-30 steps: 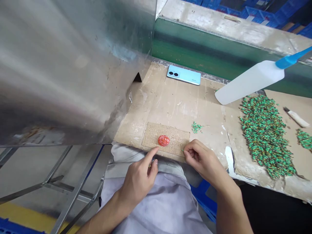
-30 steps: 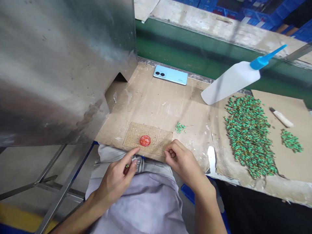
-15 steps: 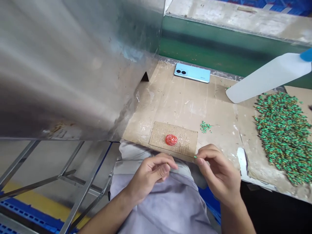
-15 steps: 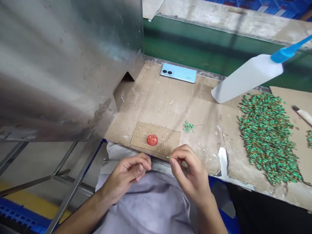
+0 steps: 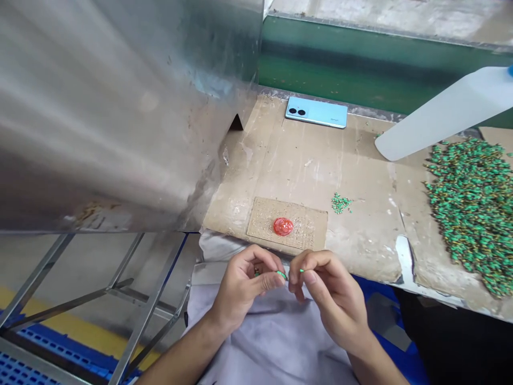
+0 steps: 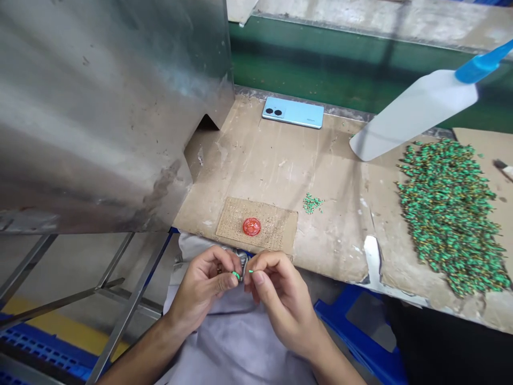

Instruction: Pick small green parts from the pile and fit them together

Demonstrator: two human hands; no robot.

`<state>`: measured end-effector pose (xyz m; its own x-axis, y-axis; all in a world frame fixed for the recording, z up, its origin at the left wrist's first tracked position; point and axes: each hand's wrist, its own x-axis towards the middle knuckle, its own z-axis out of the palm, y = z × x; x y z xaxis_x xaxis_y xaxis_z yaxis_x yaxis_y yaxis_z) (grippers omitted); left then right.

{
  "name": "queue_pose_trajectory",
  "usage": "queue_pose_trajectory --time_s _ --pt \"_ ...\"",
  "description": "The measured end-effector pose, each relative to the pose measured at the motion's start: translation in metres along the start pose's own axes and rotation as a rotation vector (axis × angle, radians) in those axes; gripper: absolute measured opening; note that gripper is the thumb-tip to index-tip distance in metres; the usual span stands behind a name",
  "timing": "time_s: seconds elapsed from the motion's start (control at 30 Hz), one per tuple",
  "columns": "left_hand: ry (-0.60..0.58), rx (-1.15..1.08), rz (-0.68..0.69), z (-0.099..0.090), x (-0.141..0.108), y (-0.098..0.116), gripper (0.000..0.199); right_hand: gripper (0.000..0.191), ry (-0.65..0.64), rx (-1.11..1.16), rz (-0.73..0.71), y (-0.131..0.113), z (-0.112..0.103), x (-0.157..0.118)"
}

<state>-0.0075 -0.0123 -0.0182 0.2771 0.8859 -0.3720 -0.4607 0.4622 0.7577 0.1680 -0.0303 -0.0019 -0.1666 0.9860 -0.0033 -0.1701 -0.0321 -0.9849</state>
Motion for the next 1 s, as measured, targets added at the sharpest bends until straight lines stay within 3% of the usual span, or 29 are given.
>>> queue_pose_trajectory --time_s 0.2,0.37,0.47,0.57,0.73,0.87,1.0 --pt "0.016 0.349 0.173 -0.001 -0.004 0.001 0.025 0.007 0.039 0.011 -0.028 0.0 -0.001 0.002" --pt "-0.018 0.502 0.191 -0.004 -0.005 0.003 0.024 0.009 0.292 -0.558 -0.092 -0.001 -0.043 0.009" --pt "-0.036 0.558 0.183 -0.003 -0.004 0.002 0.027 0.014 0.255 -0.846 -0.051 -0.002 -0.065 0.015" --pt "-0.041 0.516 0.072 -0.003 -0.002 0.0 0.034 0.018 0.178 -0.952 0.001 0.001 -0.073 0.02" --pt "-0.091 0.259 -0.183 -0.007 0.002 -0.003 0.042 0.017 0.141 -0.992 0.024 0.011 -0.073 0.024" --pt "-0.094 0.176 -0.194 -0.01 0.005 -0.004 0.042 0.017 0.132 -1.014 0.036 0.013 -0.075 0.024" --pt "-0.073 0.251 -0.189 -0.01 0.008 -0.006 0.041 0.017 0.121 -1.037 0.037 0.012 -0.075 0.025"
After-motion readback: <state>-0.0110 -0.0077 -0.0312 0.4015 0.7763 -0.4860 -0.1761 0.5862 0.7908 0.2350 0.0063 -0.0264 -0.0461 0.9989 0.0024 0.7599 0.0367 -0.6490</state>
